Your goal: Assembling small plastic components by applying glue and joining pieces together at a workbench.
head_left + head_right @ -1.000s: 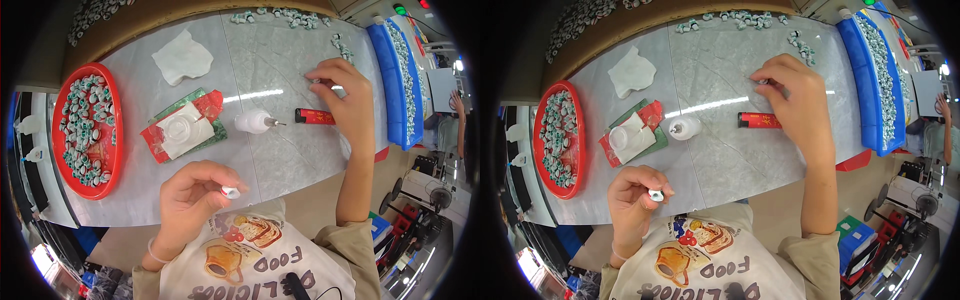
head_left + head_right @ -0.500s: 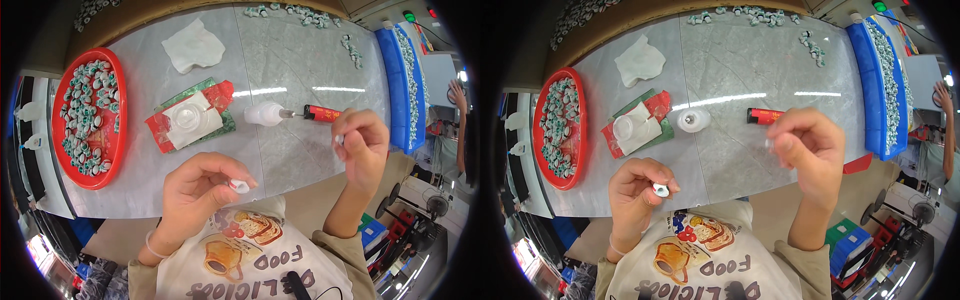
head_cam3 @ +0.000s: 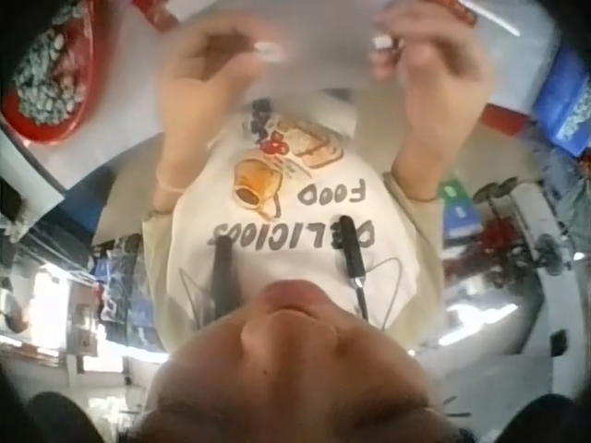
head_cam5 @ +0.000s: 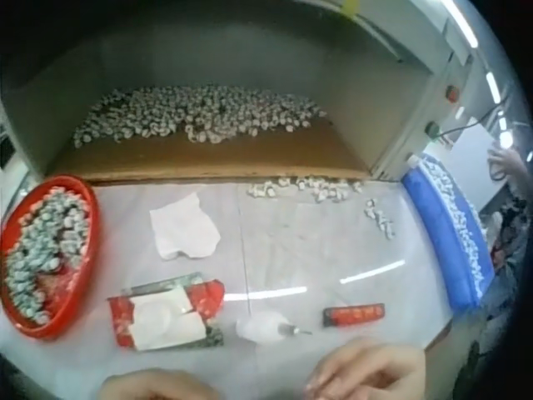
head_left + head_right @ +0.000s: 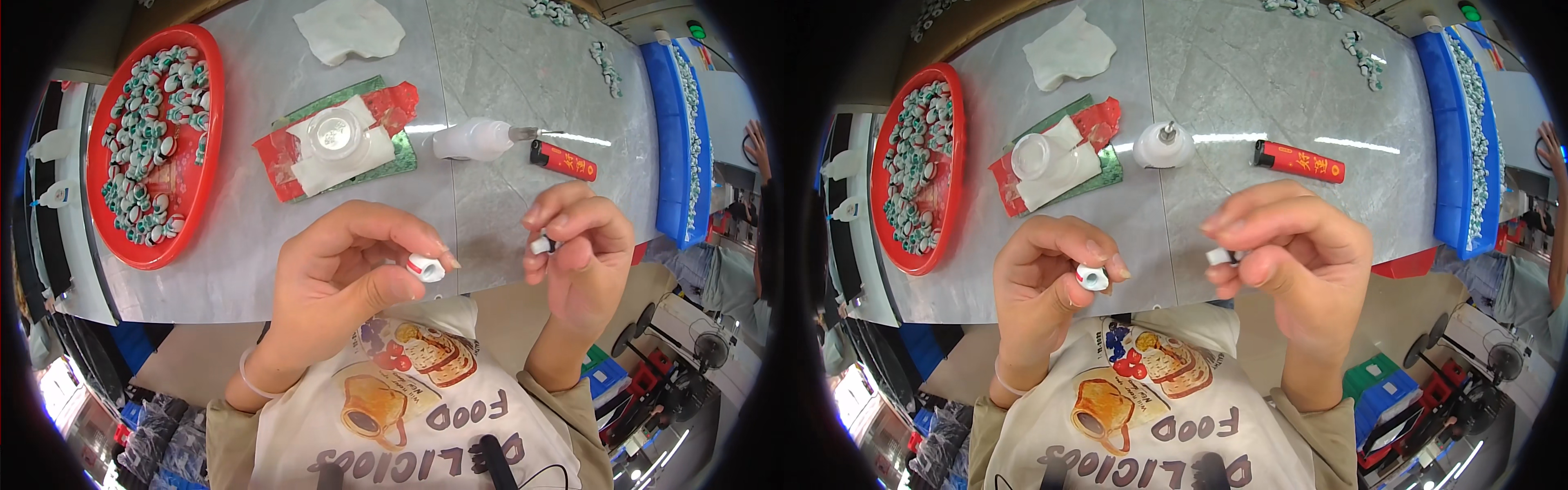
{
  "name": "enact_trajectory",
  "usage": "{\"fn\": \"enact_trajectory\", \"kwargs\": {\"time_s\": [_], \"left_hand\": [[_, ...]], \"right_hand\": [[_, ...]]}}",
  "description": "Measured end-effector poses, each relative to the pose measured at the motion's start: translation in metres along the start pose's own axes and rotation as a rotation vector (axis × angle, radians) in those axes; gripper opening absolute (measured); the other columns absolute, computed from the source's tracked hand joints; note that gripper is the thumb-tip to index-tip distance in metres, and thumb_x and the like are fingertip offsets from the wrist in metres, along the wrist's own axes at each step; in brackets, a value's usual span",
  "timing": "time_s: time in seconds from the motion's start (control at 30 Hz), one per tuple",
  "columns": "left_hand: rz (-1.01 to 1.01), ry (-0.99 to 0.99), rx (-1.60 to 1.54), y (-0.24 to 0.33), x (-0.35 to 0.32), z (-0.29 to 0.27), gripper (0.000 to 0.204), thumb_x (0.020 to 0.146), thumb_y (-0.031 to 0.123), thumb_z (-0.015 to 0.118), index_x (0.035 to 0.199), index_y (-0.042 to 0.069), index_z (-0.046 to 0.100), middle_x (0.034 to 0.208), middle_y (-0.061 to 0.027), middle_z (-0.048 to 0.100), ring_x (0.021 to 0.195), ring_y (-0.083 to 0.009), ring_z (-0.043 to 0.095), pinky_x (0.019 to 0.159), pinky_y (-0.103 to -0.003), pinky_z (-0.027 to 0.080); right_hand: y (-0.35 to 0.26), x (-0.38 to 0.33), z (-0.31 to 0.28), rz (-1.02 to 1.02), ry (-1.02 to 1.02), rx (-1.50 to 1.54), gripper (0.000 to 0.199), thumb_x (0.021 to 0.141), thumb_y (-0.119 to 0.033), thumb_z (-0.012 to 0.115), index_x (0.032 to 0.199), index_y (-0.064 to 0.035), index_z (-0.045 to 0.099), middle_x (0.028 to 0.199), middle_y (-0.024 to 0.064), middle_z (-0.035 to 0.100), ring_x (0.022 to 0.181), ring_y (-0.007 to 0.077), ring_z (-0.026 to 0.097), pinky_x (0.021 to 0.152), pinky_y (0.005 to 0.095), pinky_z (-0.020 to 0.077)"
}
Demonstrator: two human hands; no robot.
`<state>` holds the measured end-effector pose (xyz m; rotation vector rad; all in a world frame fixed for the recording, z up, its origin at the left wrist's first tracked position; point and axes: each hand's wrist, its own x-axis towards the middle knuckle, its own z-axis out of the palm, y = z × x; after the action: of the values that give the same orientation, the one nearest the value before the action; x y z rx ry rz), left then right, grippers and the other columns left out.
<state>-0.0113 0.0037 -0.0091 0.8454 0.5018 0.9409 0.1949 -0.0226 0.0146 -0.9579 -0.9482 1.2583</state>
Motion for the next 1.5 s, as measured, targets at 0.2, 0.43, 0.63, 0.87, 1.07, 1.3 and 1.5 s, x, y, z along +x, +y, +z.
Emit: {"fn": "enact_trajectory", "kwargs": {"time_s": [0.2, 0.43, 0.63, 0.87, 1.07, 1.3, 1.5], "left_hand": [[0.038, -0.005, 0.017, -0.003, 0.0, 0.001, 0.025, 0.076, 0.004, 0.063, 0.096, -0.003, 0.052, 0.093, -0.0115, 0.057, 0.087, -0.0195, 0.057, 0.073, -0.028, 0.046], [0.006, 0.059, 0.045, -0.002, 0.0, 0.004, 0.026, 0.072, 0.001, 0.066, 0.094, -0.004, 0.053, 0.088, -0.011, 0.058, 0.079, -0.0145, 0.055, 0.069, -0.026, 0.045], [0.051, 0.033, 0.076, -0.002, 0.001, 0.001, 0.023, 0.069, -0.004, 0.067, 0.089, -0.004, 0.056, 0.086, -0.0119, 0.058, 0.076, -0.0144, 0.056, 0.066, -0.025, 0.045], [0.065, 0.054, 0.121, 0.0, 0.001, 0.002, 0.02, 0.063, -0.014, 0.065, 0.081, -0.005, 0.06, 0.082, -0.0144, 0.057, 0.074, -0.0174, 0.059, 0.062, -0.025, 0.05], [0.038, 0.069, 0.094, 0.001, 0.002, 0.002, 0.017, 0.064, -0.015, 0.063, 0.077, -0.006, 0.061, 0.082, -0.016, 0.057, 0.068, -0.0181, 0.06, 0.059, -0.025, 0.053], [0.03, 0.077, 0.065, 0.0, 0.001, 0.002, 0.016, 0.065, -0.015, 0.063, 0.077, -0.006, 0.061, 0.081, -0.016, 0.057, 0.066, -0.0181, 0.06, 0.058, -0.025, 0.053], [0.028, 0.08, 0.068, -0.001, 0.0, 0.003, 0.015, 0.066, -0.014, 0.062, 0.077, -0.005, 0.061, 0.081, -0.0154, 0.057, 0.066, -0.0176, 0.061, 0.057, -0.025, 0.052]], "right_hand": [[-0.009, -0.002, 0.026, 0.05, -0.047, -0.26, 0.016, 0.071, -0.003, 0.065, 0.083, 0.0031, 0.057, 0.083, 0.017, 0.053, 0.066, 0.0172, 0.057, 0.046, 0.0193, 0.0473], [-0.002, 0.003, 0.031, -0.305, -0.194, -0.516, 0.025, 0.058, 0.003, 0.072, 0.078, 0.0011, 0.058, 0.077, 0.0158, 0.056, 0.065, 0.0184, 0.058, 0.054, 0.0232, 0.0461], [-0.004, 0.002, 0.034, -0.499, -0.242, -0.762, 0.028, 0.052, 0.006, 0.073, 0.075, -0.001, 0.058, 0.075, 0.013, 0.059, 0.058, 0.0157, 0.055, 0.05, 0.024, 0.043], [-0.002, -0.001, 0.04, -0.524, -0.206, -0.828, 0.024, 0.05, 0.004, 0.073, 0.068, -0.002, 0.059, 0.074, 0.0107, 0.06, 0.053, 0.0138, 0.051, 0.044, 0.0224, 0.0366], [0.004, 0.001, 0.038, -0.5, -0.206, -0.764, 0.022, 0.052, 0.003, 0.074, 0.067, -0.0025, 0.058, 0.071, 0.01, 0.06, 0.052, 0.0133, 0.05, 0.043, 0.0221, 0.0365], [0.007, 0.0, 0.039, -0.45, -0.191, -0.735, 0.022, 0.054, 0.002, 0.074, 0.064, -0.0034, 0.055, 0.069, 0.0094, 0.058, 0.052, 0.0127, 0.05, 0.043, 0.0219, 0.037], [0.008, -0.001, 0.038, -0.446, -0.189, -0.719, 0.023, 0.054, 0.002, 0.074, 0.064, -0.0035, 0.054, 0.067, 0.0085, 0.057, 0.051, 0.0125, 0.05, 0.043, 0.0217, 0.0372]]}}
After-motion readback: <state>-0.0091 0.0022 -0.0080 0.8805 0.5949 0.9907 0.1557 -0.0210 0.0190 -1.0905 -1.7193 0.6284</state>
